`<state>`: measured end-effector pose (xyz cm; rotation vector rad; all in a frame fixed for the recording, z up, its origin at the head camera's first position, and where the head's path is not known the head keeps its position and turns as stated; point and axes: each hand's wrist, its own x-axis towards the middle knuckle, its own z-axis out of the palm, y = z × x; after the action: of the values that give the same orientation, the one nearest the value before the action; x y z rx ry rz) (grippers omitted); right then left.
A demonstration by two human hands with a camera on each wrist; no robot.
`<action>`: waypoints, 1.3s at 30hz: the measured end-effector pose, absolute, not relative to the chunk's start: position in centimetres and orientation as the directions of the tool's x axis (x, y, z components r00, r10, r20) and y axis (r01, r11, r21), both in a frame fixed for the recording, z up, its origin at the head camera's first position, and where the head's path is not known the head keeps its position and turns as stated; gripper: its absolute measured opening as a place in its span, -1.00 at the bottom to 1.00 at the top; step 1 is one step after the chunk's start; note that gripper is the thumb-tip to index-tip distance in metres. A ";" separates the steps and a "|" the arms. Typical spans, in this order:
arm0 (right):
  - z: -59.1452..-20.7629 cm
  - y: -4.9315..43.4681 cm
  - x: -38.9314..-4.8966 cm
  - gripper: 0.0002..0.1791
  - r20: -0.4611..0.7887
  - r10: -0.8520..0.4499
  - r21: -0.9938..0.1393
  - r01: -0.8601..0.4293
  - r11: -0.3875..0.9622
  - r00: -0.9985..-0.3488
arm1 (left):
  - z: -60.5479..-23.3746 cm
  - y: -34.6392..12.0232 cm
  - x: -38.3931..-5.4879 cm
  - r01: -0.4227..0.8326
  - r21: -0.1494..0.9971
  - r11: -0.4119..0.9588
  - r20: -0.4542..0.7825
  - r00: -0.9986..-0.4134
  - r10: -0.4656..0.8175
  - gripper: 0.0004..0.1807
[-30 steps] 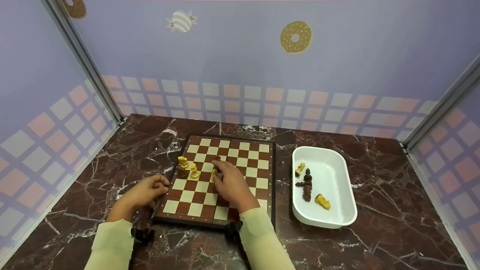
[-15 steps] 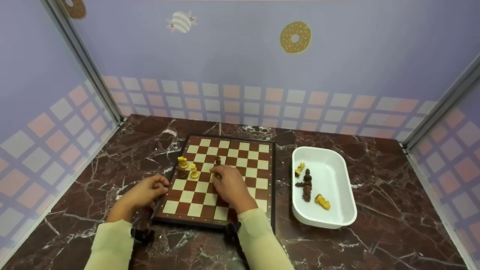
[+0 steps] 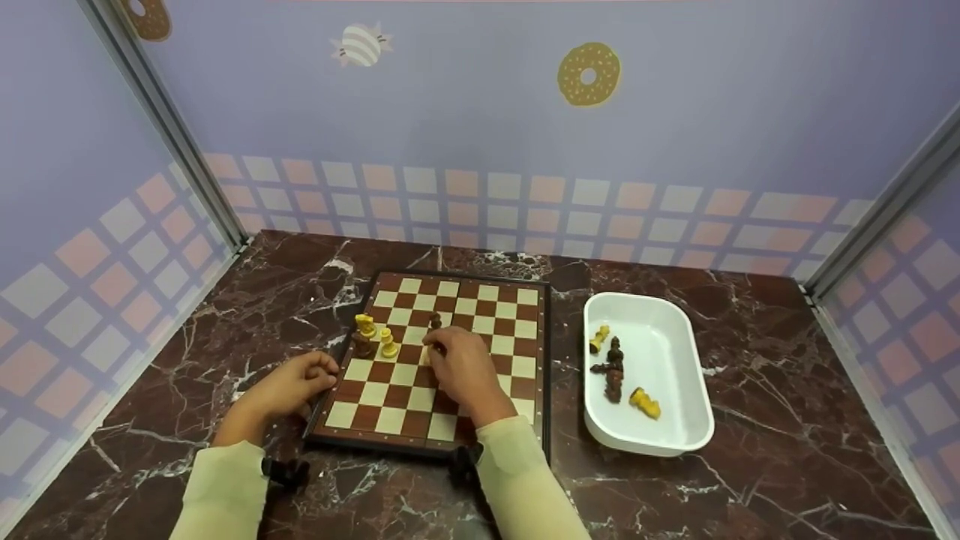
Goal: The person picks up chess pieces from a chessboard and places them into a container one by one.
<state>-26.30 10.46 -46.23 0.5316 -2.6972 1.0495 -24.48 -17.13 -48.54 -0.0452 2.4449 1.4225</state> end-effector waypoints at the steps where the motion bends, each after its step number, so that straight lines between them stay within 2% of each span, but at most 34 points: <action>1: -46.2 10.6 -26.3 -0.84 0.320 -0.251 -0.612 -0.402 0.681 -0.914 | -48.6 -17.1 -24.5 -0.182 0.844 0.505 -0.282 -0.951 0.128 -0.87; 18: -45.0 12.7 -27.0 -0.85 0.418 -0.217 -0.663 -0.460 0.591 -0.882 | -48.3 -17.2 -24.5 -0.168 0.839 0.518 -0.283 -0.947 0.151 -0.88; 33: -43.8 13.9 -26.8 -0.86 0.377 -0.145 -0.726 -0.389 0.567 -0.915 | -48.4 -17.1 -24.5 -0.167 0.831 0.530 -0.279 -0.950 0.138 -0.88; 39: -43.2 14.7 -26.8 -0.85 0.420 -0.124 -0.712 -0.411 0.569 -0.899 | -48.5 -17.1 -24.5 -0.174 0.837 0.519 -0.280 -0.951 0.133 -0.87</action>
<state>-26.84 14.69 -43.21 0.4384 -2.4817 1.2485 -24.52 -17.10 -48.53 -0.0343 2.4546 1.4028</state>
